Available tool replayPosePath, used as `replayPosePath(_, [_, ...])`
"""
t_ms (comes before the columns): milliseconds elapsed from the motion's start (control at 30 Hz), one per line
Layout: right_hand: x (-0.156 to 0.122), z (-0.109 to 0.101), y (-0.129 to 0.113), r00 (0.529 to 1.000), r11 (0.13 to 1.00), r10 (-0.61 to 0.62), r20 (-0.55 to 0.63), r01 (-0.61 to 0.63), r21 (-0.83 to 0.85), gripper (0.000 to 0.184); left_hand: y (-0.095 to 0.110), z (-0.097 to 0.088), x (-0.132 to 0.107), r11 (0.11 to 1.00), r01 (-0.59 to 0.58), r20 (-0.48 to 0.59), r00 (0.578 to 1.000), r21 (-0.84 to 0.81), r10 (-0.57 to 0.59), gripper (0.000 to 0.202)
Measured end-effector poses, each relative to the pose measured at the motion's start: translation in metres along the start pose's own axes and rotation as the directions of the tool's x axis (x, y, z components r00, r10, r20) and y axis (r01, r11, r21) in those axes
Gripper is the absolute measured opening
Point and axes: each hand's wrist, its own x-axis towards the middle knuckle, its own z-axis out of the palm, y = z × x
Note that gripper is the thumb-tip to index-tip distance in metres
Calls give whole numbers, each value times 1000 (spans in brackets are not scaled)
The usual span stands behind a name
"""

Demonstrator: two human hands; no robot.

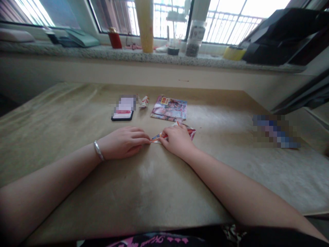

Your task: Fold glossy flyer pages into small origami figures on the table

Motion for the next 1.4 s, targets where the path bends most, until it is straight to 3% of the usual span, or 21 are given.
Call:
replayPosePath(533, [0,-1,0,1000,1000,-1,3,1,1,23,-4,-7,-7,999,16,8,1000,-29,-16,28])
replayPosePath(867, [0,0,-2,1000,999,29,-4,-28,43,21,-5,2,-10,994,81,-61,994,-79,-86,25])
replayPosePath(1067, [1,4,-7,998,994,56,-41,-52,97,19,-2,4,-5,1000,-5,-78,997,23,7,30])
replayPosePath(1400, [-5,1,-4,977,984,-171,-127,177,38,8,6,4,-6,997,62,-11,998,53,-61,36])
